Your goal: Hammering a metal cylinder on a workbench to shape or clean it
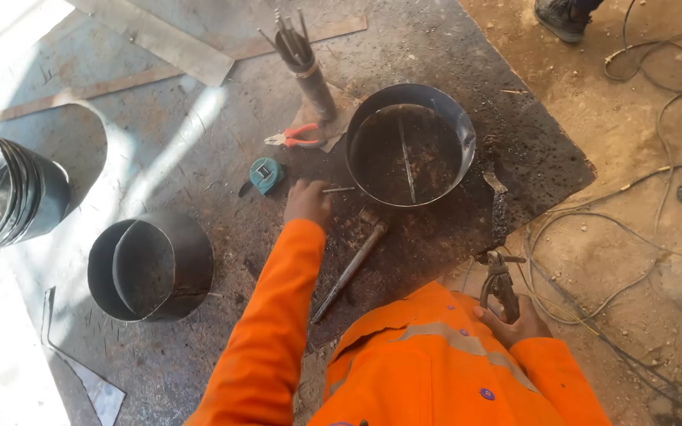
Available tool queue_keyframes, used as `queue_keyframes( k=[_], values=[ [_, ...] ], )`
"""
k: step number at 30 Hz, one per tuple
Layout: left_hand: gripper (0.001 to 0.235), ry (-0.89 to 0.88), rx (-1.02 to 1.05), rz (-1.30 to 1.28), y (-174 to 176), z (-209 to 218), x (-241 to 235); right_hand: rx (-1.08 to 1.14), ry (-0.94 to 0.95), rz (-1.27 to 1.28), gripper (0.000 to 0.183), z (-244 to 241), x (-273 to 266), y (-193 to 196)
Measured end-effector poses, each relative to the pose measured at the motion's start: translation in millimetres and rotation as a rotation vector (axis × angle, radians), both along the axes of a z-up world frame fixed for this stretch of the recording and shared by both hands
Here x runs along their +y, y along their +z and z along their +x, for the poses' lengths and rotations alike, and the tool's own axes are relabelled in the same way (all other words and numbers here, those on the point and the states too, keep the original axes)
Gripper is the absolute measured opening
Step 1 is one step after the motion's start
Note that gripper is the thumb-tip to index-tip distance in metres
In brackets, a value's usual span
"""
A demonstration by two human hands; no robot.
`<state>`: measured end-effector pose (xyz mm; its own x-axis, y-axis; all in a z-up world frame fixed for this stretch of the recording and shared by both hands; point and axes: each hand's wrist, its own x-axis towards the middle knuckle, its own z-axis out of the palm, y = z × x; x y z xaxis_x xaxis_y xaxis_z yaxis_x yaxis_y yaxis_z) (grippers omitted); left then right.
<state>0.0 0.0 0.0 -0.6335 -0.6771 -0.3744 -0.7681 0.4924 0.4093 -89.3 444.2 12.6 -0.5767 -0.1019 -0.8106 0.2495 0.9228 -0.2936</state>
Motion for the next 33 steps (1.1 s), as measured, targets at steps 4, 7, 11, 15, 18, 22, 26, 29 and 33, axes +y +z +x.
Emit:
queue_keyframes(
  k=[4,7,11,15,18,22,26,29,33],
  values=[
    [0.042,-0.368,-0.160,-0.253,-16.8,-25.5,-12.9,0.004,0.035,-0.031,0.069,0.6,2.4,0.2],
    [0.032,-0.477,-0.303,-0.306,7.3,-27.0,-16.2,-0.047,0.012,0.033,0.074,-2.9,-2.2,18.1],
    [0.031,0.048,0.003,-0.085,73.0,21.2,-25.1,-0.113,-0.125,0.124,0.111,-0.3,-3.1,27.8],
    [0.013,0.500,0.371,-0.188,94.3,89.6,-40.5,-0.031,-0.148,0.053,0.093,4.1,3.7,10.6],
    [0.028,0.397,0.230,-0.142,81.8,107.9,-22.4,-0.084,-0.092,0.034,0.079,3.9,-5.2,12.7],
    [0.021,0.308,0.054,0.142,78.8,74.3,9.6,0.002,0.057,-0.035,0.067,9.0,-2.6,-12.1],
    [0.045,-0.111,-0.070,-0.019,-2.2,42.2,1.4,-0.050,0.117,0.014,0.071,12.7,-11.5,-3.9],
    [0.047,-0.252,-0.121,-0.105,-27.8,28.5,-1.3,-0.047,0.155,0.038,0.071,19.9,-7.8,-10.7],
    [0.023,-0.312,-0.168,-0.142,-37.6,27.6,-20.8,-0.130,0.058,0.093,0.088,25.7,-12.7,6.9]
  ],
)
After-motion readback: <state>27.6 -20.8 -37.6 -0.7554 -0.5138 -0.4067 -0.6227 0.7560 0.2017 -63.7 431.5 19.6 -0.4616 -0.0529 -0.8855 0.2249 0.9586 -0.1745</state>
